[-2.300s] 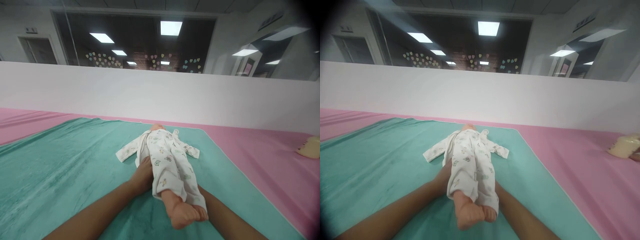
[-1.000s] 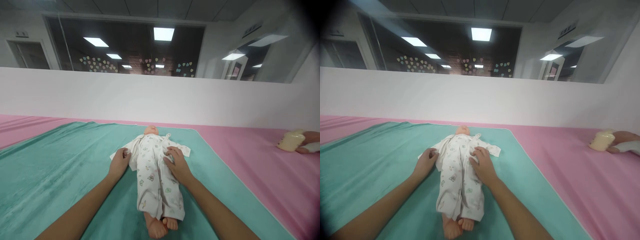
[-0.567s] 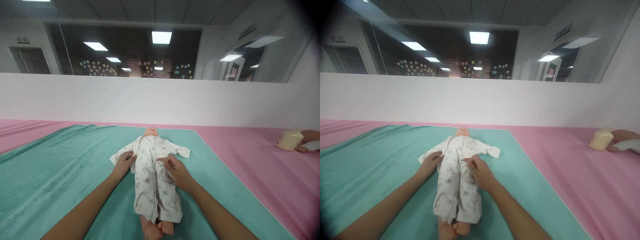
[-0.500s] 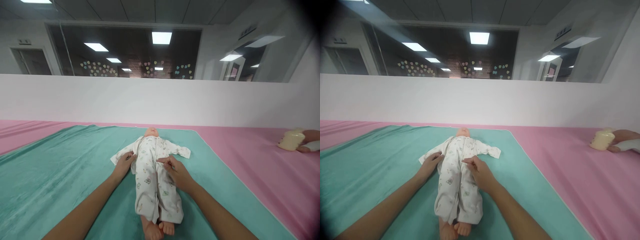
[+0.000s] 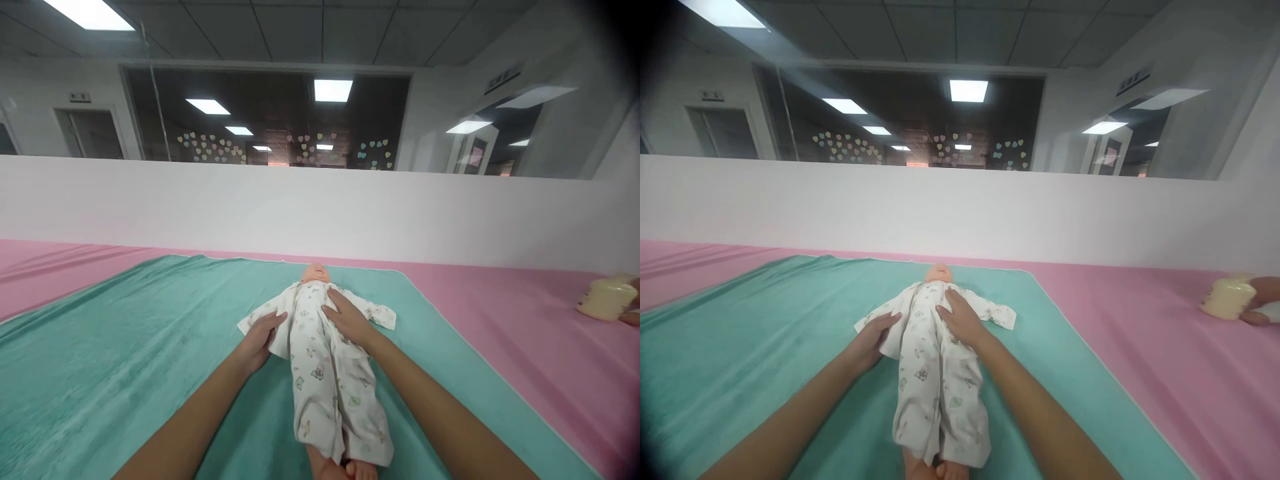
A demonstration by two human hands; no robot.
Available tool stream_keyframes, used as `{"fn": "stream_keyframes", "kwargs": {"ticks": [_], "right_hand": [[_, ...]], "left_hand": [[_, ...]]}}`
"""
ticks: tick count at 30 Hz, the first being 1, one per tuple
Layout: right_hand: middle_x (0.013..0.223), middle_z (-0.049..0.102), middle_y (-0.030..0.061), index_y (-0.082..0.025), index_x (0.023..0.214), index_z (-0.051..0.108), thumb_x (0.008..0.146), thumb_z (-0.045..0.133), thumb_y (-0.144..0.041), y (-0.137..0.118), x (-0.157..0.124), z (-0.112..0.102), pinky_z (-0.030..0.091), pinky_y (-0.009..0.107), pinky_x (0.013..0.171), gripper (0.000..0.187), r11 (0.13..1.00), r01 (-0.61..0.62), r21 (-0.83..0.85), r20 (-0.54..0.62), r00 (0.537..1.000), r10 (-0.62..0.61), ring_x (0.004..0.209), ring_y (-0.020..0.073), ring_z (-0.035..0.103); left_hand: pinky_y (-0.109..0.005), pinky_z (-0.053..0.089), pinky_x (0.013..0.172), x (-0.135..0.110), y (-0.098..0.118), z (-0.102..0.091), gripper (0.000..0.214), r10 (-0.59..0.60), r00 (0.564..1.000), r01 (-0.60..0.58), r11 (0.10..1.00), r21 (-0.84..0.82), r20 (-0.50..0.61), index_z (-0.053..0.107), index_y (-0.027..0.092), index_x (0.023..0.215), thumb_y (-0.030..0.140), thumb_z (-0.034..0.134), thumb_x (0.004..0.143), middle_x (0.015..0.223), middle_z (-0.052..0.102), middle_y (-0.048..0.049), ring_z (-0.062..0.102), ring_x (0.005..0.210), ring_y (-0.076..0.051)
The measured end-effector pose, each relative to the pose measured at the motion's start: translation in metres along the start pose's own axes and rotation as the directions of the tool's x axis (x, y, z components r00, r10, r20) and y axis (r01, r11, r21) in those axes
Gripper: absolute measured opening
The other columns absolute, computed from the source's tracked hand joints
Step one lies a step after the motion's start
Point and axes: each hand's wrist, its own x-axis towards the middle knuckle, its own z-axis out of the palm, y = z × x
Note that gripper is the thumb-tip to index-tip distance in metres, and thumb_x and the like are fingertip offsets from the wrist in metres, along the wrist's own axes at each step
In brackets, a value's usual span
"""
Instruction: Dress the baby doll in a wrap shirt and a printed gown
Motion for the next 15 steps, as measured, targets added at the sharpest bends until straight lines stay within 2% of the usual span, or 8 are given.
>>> {"fn": "stream_keyframes", "kwargs": {"ticks": [2, 5, 8, 10, 12, 15], "right_hand": [[0.129, 0.049, 0.0105, -0.019, 0.12, 0.05, 0.087, 0.037, -0.044, -0.008, 0.015, 0.008, 0.024, 0.042, 0.104, 0.043, 0.982, 0.085, -0.167, 0.049, 0.996, -0.078, 0.122, 0.0233, 0.04], [0.118, 0.056, 0.012, -0.017, 0.111, 0.053, 0.09, 0.034, -0.041, -0.022, 0.028, 0.019, 0.024, 0.043, 0.101, 0.037, 0.922, 0.138, -0.362, 0.024, 0.99, -0.138, 0.114, 0.0247, 0.045], [0.099, 0.061, 0.0107, -0.018, 0.101, 0.056, 0.091, 0.029, -0.039, -0.029, 0.035, 0.026, 0.036, 0.037, 0.085, 0.036, 0.904, 0.039, -0.427, -0.083, 0.993, -0.082, 0.096, 0.0233, 0.053], [0.097, 0.059, 0.0101, -0.019, 0.1, 0.056, 0.09, 0.033, -0.04, -0.028, 0.042, 0.029, 0.038, 0.034, 0.078, 0.034, 0.897, -0.047, -0.44, -0.174, 0.984, -0.034, 0.092, 0.0229, 0.053], [0.103, 0.055, 0.0092, -0.02, 0.1, 0.057, 0.086, 0.04, -0.044, -0.024, 0.051, 0.031, 0.038, 0.032, 0.076, 0.032, 0.899, -0.07, -0.433, -0.225, 0.974, -0.032, 0.095, 0.0222, 0.051], [0.109, 0.05, 0.0076, -0.022, 0.092, 0.06, 0.085, 0.038, -0.05, -0.021, 0.068, 0.035, 0.038, 0.029, 0.075, 0.036, 0.921, -0.076, -0.381, -0.221, 0.975, -0.011, 0.096, 0.0198, 0.051]], "left_hand": [[-0.032, 0.051, 0.068, -0.004, 0.003, 0.005, 0.043, 0.017, 0.997, -0.015, 0.999, -0.03, 0.076, 0.059, 0.015, 0.11, 0.038, 0.063, 0.074, 0.095, 0.068, -0.0105, 0.065, 0.08, -0.023], [-0.035, 0.049, 0.078, -0.007, 0.008, 0.011, 0.05, 0.123, 0.991, -0.123, 0.992, 0.001, 0.06, 0.054, 0.018, 0.12, 0.039, 0.062, 0.075, 0.109, 0.064, -0.0098, 0.062, 0.093, -0.024], [-0.033, 0.046, 0.085, -0.012, 0.011, 0.015, 0.051, 0.18, 0.981, -0.188, 0.976, 0.109, 0.072, 0.051, 0.021, 0.125, 0.04, 0.057, 0.078, 0.118, 0.059, -0.007, 0.056, 0.103, -0.024], [-0.031, 0.046, 0.082, -0.017, 0.01, 0.019, 0.046, 0.192, 0.971, -0.224, 0.937, 0.269, 0.141, 0.052, 0.023, 0.124, 0.04, 0.053, 0.081, 0.11, 0.062, -0.0046, 0.056, 0.098, -0.022], [-0.029, 0.045, 0.074, -0.023, 0.006, 0.025, 0.04, 0.206, 0.944, -0.311, 0.821, 0.479, 0.259, 0.056, 0.025, 0.12, 0.037, 0.049, 0.083, 0.094, 0.062, -0.0024, 0.057, 0.083, -0.018], [-0.028, 0.043, 0.067, -0.029, -0.002, 0.034, 0.035, 0.275, 0.875, -0.483, 0.551, 0.681, 0.397, 0.058, 0.027, 0.117, 0.028, 0.047, 0.084, 0.082, 0.057, -0.0009, 0.052, 0.074, -0.015]]}}
